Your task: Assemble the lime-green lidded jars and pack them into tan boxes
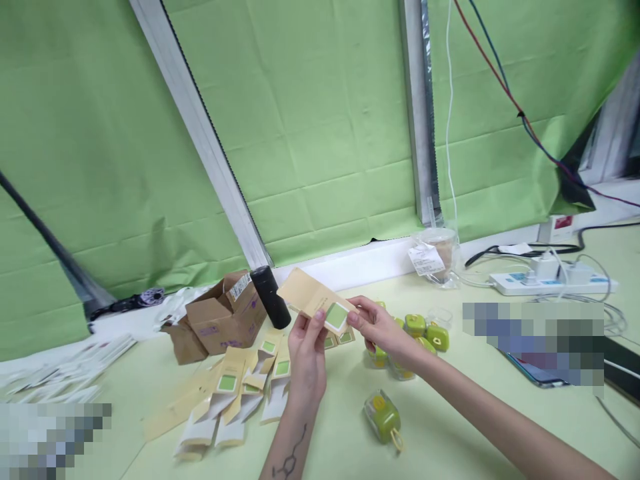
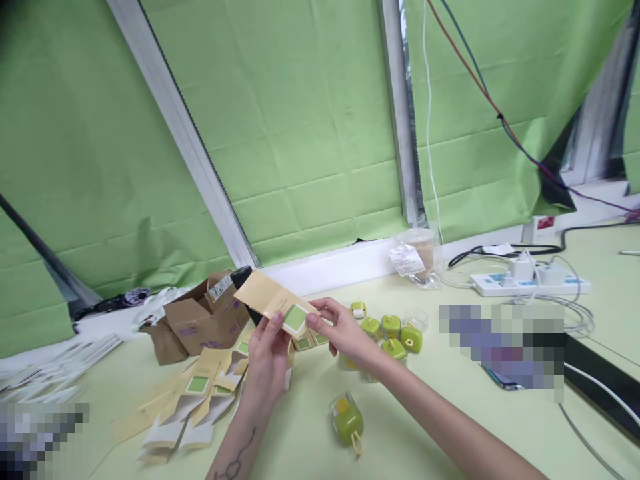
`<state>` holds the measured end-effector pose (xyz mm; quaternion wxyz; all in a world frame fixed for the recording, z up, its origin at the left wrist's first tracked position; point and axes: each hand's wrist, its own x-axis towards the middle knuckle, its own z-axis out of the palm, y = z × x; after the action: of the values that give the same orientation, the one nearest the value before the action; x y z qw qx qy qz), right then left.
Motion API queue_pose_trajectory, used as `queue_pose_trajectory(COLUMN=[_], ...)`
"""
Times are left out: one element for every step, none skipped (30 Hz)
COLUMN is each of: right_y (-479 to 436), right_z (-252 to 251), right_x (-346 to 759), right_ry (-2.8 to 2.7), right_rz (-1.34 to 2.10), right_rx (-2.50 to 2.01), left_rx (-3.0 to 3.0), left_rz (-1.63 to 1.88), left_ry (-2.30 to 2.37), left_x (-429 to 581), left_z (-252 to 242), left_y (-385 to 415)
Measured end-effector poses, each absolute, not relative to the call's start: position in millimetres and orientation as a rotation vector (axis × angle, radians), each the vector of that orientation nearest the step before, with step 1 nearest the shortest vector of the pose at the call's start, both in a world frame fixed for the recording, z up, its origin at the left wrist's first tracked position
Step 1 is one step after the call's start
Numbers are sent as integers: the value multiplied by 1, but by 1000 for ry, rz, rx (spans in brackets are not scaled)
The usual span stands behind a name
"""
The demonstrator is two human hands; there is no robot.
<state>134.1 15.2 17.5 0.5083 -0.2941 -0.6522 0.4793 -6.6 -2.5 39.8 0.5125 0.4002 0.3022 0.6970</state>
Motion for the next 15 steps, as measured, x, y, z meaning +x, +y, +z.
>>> queue_pose_trajectory(right_y=[16, 18, 19, 21, 22, 22, 23, 23, 23, 24, 27, 30, 36, 42, 50], right_z=[16, 16, 15, 16, 16, 18, 20, 22, 25, 27, 29, 30, 30, 29, 27], right_x=[132, 129, 127, 124, 121, 118, 115, 112, 109, 107, 105, 104, 103, 103, 103], right_ry=[-1573, -1584, -1604, -1632, -1665, -1701, -1741, -1785, -1837, -1895, -1959, -2020, -2073, -2117, -2149], right_rz=[1166, 1180, 1194, 1207, 1215, 1217, 1213, 1202, 1185, 1162, 1131, 1085, 1022, 946, 859], right_rx=[-680, -655, -633, -614, -600, -592, -590, -596, -607, -626, -657, -702, -767, -850, -947], left_rx=[954, 953, 960, 968, 969, 962, 952, 955, 976, 1009, 1050, 1089, 1108, 1118, 1132], left_rz=[1683, 1692, 1702, 1724, 1743, 1756, 1761, 1768, 1775, 1780, 1787, 1801, 1806, 1810, 1812], left_ry=[734, 744, 756, 771, 790, 806, 825, 868, 935, 1020, 1117, 1224, 1311, 1396, 1496], left_x=[-9, -13, -16, -20, -24, -28, -33, -38, -44, -51, -59, -69, -81, -93, -107], left_z=[42, 44, 46, 49, 51, 54, 56, 58, 59, 60, 61, 61, 60, 59, 58], left_y=[-2, -2, -1, -1, 0, 0, 1, 3, 5, 7, 10, 13, 16, 20, 22])
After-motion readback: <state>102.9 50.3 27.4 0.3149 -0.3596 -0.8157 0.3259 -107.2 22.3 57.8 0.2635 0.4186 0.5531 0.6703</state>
